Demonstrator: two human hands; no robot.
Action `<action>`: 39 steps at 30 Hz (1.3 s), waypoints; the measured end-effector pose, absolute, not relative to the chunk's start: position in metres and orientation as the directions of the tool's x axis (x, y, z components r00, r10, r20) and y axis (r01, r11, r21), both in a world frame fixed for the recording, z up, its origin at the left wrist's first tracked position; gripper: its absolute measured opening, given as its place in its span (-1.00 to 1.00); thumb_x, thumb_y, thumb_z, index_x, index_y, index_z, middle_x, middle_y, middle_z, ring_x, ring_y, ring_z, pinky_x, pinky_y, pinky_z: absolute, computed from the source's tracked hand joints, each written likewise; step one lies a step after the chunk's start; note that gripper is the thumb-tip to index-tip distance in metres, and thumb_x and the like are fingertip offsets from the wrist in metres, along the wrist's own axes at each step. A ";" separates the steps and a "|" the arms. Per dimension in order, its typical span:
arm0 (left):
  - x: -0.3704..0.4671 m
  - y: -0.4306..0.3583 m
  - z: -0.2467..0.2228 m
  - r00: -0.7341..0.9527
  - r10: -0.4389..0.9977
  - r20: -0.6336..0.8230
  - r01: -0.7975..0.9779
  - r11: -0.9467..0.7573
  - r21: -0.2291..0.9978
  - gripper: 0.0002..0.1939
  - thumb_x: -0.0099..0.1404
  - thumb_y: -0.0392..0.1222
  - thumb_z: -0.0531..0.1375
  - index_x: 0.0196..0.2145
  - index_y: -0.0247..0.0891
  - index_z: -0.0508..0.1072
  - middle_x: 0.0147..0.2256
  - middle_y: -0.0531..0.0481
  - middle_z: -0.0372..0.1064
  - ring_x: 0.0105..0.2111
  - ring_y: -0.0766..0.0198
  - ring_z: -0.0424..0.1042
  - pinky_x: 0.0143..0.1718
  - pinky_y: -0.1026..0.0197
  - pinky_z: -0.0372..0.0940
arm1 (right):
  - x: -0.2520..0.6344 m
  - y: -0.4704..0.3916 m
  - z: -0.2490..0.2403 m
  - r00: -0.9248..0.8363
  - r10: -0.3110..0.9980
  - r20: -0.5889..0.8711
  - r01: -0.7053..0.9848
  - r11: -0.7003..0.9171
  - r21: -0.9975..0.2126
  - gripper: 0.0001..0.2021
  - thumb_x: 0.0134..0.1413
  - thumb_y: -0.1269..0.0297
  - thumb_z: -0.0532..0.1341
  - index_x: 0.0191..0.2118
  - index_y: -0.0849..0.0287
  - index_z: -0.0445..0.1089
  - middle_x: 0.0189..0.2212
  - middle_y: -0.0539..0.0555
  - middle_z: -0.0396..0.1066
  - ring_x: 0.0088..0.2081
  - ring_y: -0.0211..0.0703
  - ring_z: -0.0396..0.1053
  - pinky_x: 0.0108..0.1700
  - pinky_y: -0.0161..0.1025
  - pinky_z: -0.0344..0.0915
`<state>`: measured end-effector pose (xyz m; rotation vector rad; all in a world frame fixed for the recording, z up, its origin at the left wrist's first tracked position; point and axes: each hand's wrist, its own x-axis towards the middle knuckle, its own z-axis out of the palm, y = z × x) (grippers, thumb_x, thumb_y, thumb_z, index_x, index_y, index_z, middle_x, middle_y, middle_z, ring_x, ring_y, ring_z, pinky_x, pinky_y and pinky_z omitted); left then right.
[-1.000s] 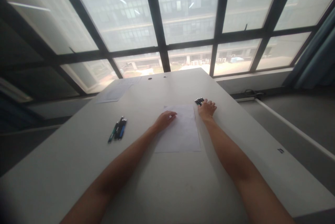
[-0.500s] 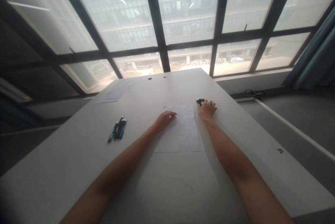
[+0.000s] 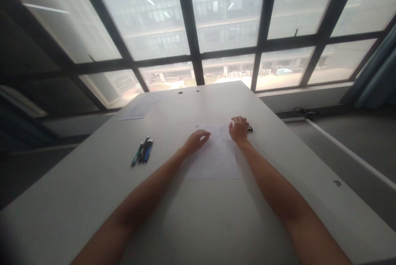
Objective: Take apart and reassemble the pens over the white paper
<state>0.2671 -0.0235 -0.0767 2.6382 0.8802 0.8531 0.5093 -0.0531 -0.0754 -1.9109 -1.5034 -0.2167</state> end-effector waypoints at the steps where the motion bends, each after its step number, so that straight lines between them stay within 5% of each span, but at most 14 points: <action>1: 0.267 -0.024 -0.074 0.649 0.604 0.463 0.472 -0.797 0.377 -0.75 0.41 -0.17 0.08 -0.13 -0.21 0.55 -0.17 -0.08 0.53 -0.14 0.20 0.46 0.00 0.13 0.32 | 0.506 -0.054 -0.076 0.261 0.807 0.530 0.916 -0.034 -0.400 -0.71 0.22 0.32 0.05 -0.04 0.23 0.42 -0.03 0.23 0.38 0.06 0.08 0.18 0.10 -0.07 0.08; 8: 0.264 -0.028 -0.051 0.652 0.609 0.451 0.489 -0.793 0.363 -0.76 0.41 -0.18 0.09 -0.16 -0.20 0.56 -0.18 -0.07 0.54 -0.17 0.21 0.47 -0.03 0.13 0.33 | 0.488 -0.058 -0.077 -0.025 0.832 0.555 0.889 0.273 -0.369 -0.76 0.21 0.38 0.05 -0.14 0.20 0.46 -0.15 0.16 0.46 -0.03 -0.01 0.28 0.13 -0.15 0.12; 21: 0.227 -0.018 -0.012 0.570 0.695 0.438 0.590 -0.717 0.371 -0.74 0.39 -0.13 0.09 -0.19 -0.22 0.58 -0.19 -0.08 0.56 -0.22 0.22 0.49 -0.12 0.19 0.36 | 0.487 -0.057 -0.084 -0.059 0.821 0.568 0.858 0.333 -0.392 -0.78 0.21 0.41 0.06 -0.20 0.20 0.47 -0.21 0.14 0.47 -0.06 -0.04 0.30 0.08 -0.18 0.18; 29: 0.114 0.001 -0.008 0.130 0.969 0.212 0.923 -0.196 0.332 -0.77 0.24 -0.11 0.22 -0.21 -0.22 0.60 -0.29 -0.06 0.58 -0.29 0.21 0.52 -0.23 0.27 0.34 | 0.490 -0.055 -0.089 -0.054 0.831 0.553 0.856 0.324 -0.403 -0.78 0.19 0.41 0.08 -0.22 0.19 0.48 -0.20 0.15 0.50 -0.05 0.00 0.32 0.08 -0.13 0.19; 34: 0.042 0.008 -0.008 -0.076 0.995 0.063 0.967 0.058 0.246 -0.78 0.16 -0.10 0.27 -0.25 -0.22 0.60 -0.26 -0.06 0.58 -0.26 0.22 0.53 -0.22 0.31 0.34 | 0.492 -0.052 -0.095 -0.044 0.828 0.559 0.852 0.323 -0.412 -0.79 0.18 0.40 0.08 -0.21 0.19 0.48 -0.20 0.15 0.50 -0.06 0.00 0.33 0.09 -0.12 0.19; 39: 0.009 0.015 -0.023 -0.188 0.979 0.084 0.967 0.169 0.189 -0.77 0.10 -0.09 0.31 -0.29 -0.24 0.60 -0.21 -0.13 0.57 -0.15 0.14 0.52 -0.16 0.29 0.34 | 0.495 -0.051 -0.097 -0.041 0.831 0.555 0.852 0.319 -0.414 -0.79 0.17 0.41 0.08 -0.23 0.19 0.48 -0.21 0.15 0.50 -0.07 0.00 0.34 0.07 -0.13 0.20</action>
